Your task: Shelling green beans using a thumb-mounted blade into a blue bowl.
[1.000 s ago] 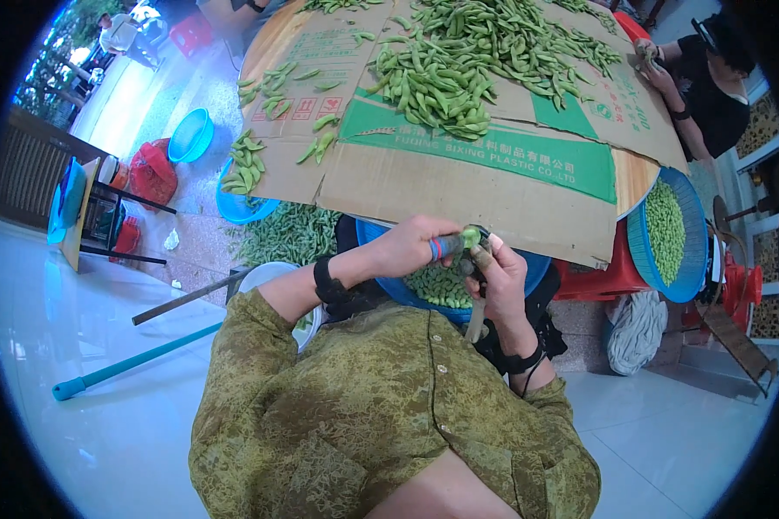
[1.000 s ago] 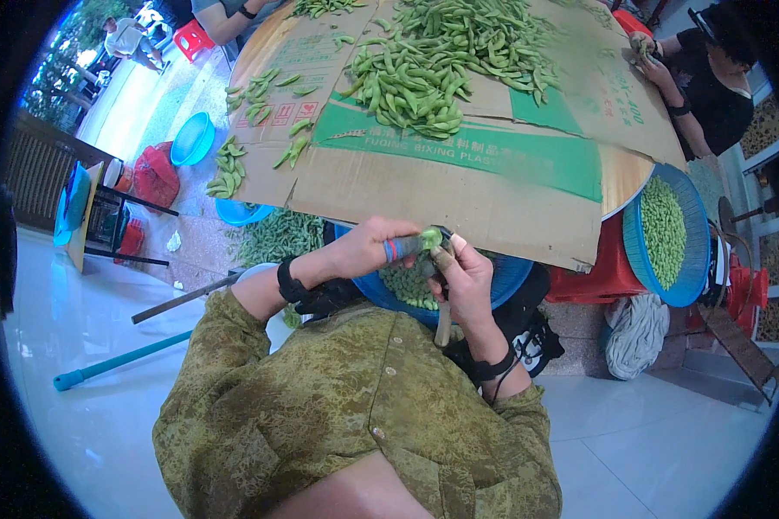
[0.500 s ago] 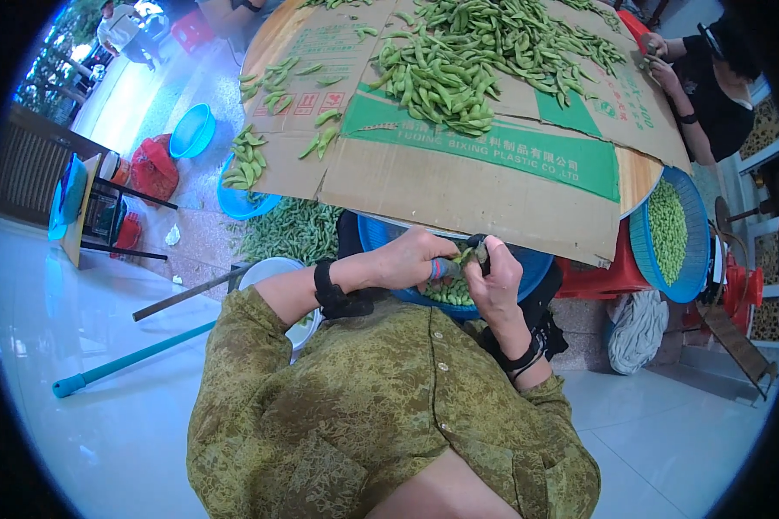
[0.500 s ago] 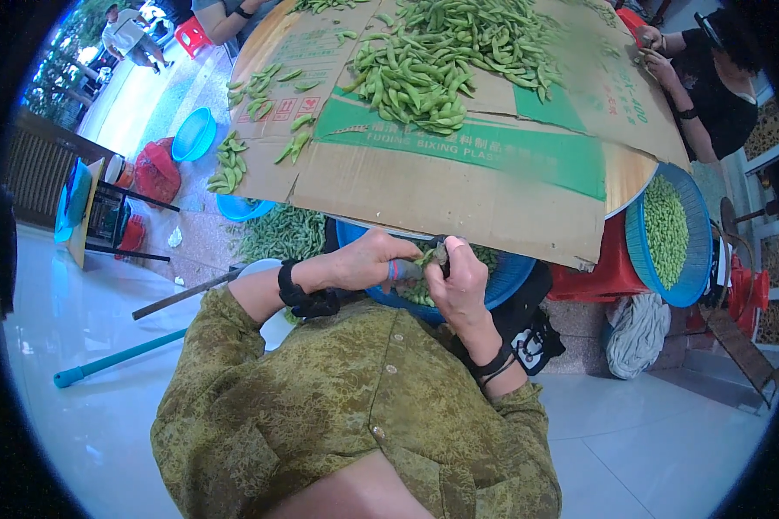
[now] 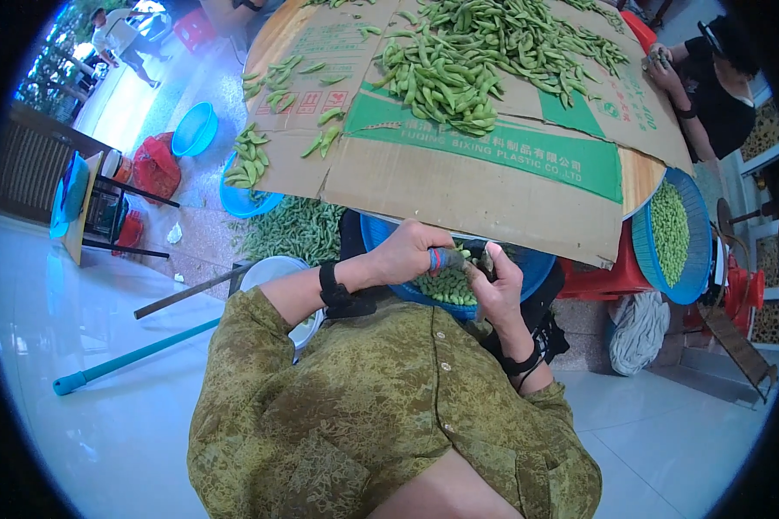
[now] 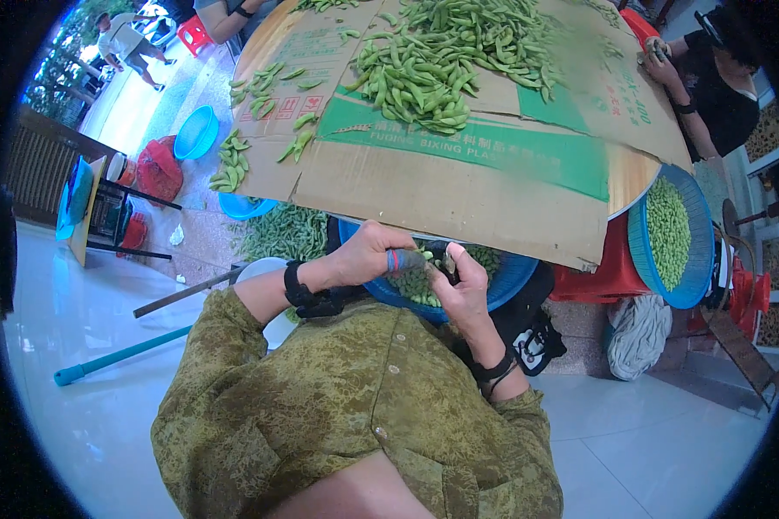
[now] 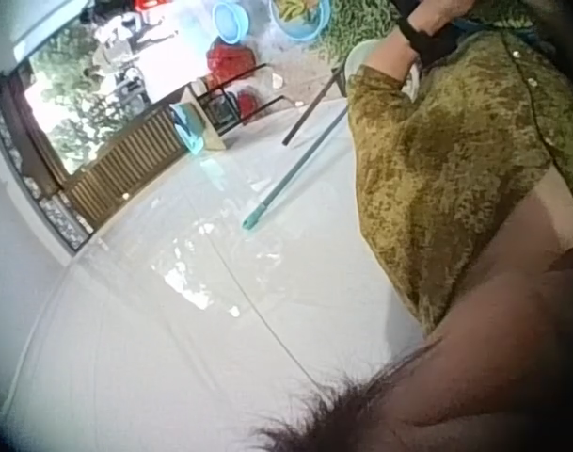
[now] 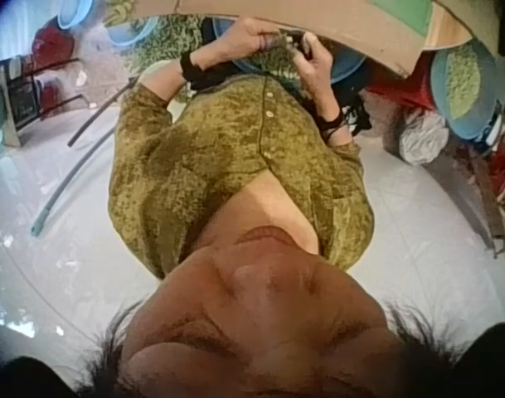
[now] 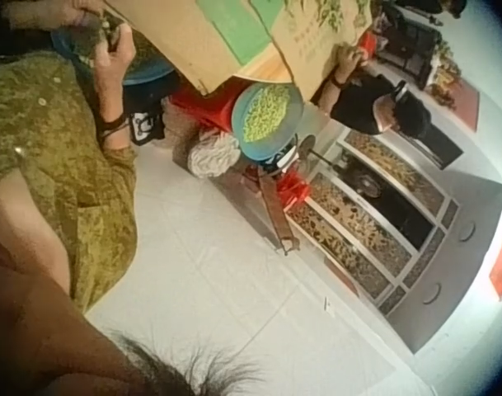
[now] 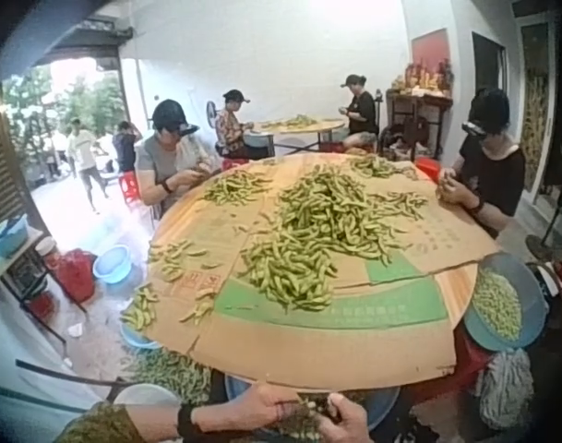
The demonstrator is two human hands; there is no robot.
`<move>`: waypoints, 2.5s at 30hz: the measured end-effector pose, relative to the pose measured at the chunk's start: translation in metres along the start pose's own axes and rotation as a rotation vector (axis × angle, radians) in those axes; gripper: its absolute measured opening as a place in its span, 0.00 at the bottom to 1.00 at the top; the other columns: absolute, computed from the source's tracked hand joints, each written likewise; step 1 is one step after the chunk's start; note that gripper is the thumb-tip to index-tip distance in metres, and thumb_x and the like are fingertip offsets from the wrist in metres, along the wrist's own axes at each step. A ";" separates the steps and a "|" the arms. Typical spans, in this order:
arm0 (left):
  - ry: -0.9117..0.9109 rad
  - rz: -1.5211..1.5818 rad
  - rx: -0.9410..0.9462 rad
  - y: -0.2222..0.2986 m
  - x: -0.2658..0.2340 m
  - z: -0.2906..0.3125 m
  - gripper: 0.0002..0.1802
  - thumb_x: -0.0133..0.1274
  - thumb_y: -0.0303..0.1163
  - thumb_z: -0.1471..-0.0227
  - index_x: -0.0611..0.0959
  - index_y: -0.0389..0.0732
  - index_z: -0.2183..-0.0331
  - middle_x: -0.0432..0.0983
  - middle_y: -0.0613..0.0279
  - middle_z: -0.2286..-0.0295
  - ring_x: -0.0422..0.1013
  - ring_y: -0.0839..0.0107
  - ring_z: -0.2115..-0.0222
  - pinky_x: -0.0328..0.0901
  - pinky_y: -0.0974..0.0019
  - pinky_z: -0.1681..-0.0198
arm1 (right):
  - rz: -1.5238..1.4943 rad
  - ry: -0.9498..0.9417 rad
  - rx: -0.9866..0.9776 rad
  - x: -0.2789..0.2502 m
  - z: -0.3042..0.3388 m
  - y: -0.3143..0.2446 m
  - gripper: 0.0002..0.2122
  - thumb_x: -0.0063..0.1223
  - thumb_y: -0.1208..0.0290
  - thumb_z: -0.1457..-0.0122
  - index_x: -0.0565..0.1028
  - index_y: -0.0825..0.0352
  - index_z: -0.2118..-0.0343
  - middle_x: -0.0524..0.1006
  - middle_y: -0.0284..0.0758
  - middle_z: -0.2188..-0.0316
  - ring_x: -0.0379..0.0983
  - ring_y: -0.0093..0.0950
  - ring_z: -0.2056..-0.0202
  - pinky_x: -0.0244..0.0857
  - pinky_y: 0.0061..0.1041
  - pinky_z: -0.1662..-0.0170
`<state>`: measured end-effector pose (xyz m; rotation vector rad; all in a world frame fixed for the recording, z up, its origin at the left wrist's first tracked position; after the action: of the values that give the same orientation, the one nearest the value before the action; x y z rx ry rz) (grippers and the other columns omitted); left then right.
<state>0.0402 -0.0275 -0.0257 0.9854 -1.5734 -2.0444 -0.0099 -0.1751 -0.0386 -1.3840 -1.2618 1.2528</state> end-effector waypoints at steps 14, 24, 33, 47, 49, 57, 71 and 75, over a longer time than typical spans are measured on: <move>0.294 -0.479 0.407 0.052 -0.047 0.004 0.12 0.52 0.24 0.58 0.74 0.37 0.66 0.72 0.45 0.78 0.70 0.45 0.75 0.64 0.49 0.73 | 0.058 -0.024 0.002 -0.005 -0.002 0.010 0.08 0.57 0.80 0.53 0.67 0.68 0.72 0.60 0.24 0.84 0.55 0.14 0.80 0.52 0.16 0.77; 0.596 -1.092 0.020 -0.062 -0.264 -0.003 0.13 0.49 0.21 0.60 0.74 0.34 0.65 0.71 0.43 0.66 0.67 0.46 0.61 0.63 0.50 0.59 | 0.121 -0.061 -0.066 0.005 0.006 0.002 0.09 0.57 0.79 0.54 0.67 0.67 0.72 0.62 0.28 0.84 0.57 0.18 0.81 0.55 0.20 0.77; 0.557 -0.939 0.007 0.004 -0.246 -0.090 0.10 0.50 0.25 0.60 0.81 0.35 0.70 0.76 0.43 0.71 0.72 0.47 0.66 0.66 0.52 0.61 | 0.113 -0.136 -0.086 0.009 0.002 0.003 0.09 0.49 0.83 0.55 0.72 0.68 0.68 0.67 0.26 0.80 0.61 0.16 0.78 0.56 0.16 0.74; 0.506 -0.227 -0.088 0.025 -0.158 -0.055 0.08 0.50 0.26 0.54 0.78 0.36 0.69 0.76 0.54 0.77 0.74 0.66 0.75 0.67 0.64 0.70 | 0.061 -0.101 -0.025 0.004 0.007 0.005 0.05 0.45 0.75 0.40 0.67 0.72 0.64 0.65 0.33 0.82 0.59 0.23 0.83 0.56 0.23 0.79; 0.307 -0.035 -0.108 0.041 -0.110 -0.037 0.06 0.49 0.24 0.52 0.77 0.36 0.68 0.74 0.65 0.77 0.69 0.77 0.77 0.65 0.71 0.74 | -0.186 -0.109 0.102 0.004 0.004 -0.009 0.08 0.43 0.72 0.38 0.67 0.71 0.62 0.65 0.30 0.83 0.59 0.20 0.84 0.55 0.20 0.80; 0.037 0.369 -0.115 0.024 -0.011 -0.010 0.08 0.49 0.30 0.44 0.75 0.37 0.63 0.71 0.68 0.79 0.64 0.83 0.84 0.57 0.77 0.83 | -0.703 -0.110 0.204 0.015 -0.004 -0.011 0.17 0.38 0.66 0.35 0.63 0.72 0.48 0.67 0.30 0.81 0.58 0.16 0.86 0.53 0.14 0.83; 0.224 0.198 0.111 0.025 -0.003 -0.004 0.08 0.49 0.26 0.47 0.74 0.34 0.63 0.74 0.62 0.71 0.70 0.74 0.67 0.66 0.68 0.61 | -0.741 -0.058 0.236 0.013 0.000 -0.013 0.15 0.42 0.75 0.38 0.65 0.71 0.48 0.66 0.28 0.79 0.58 0.16 0.85 0.52 0.14 0.85; 0.316 -0.163 0.315 0.037 -0.008 -0.005 0.08 0.47 0.26 0.45 0.75 0.34 0.63 0.74 0.65 0.73 0.71 0.71 0.71 0.66 0.68 0.66 | -0.739 0.038 0.262 0.013 0.000 -0.006 0.13 0.42 0.78 0.39 0.69 0.71 0.52 0.65 0.27 0.81 0.56 0.15 0.86 0.51 0.15 0.85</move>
<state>0.0444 -0.0368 0.0110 1.5133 -1.7144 -1.6589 -0.0110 -0.1611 -0.0339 -0.6450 -1.3474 0.8231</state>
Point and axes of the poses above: each hand's wrist, its own z-axis away from the middle knuckle, its own x-axis out of the palm, y = z × x, the point moved 6 cm from there along -z, towards the middle knuckle
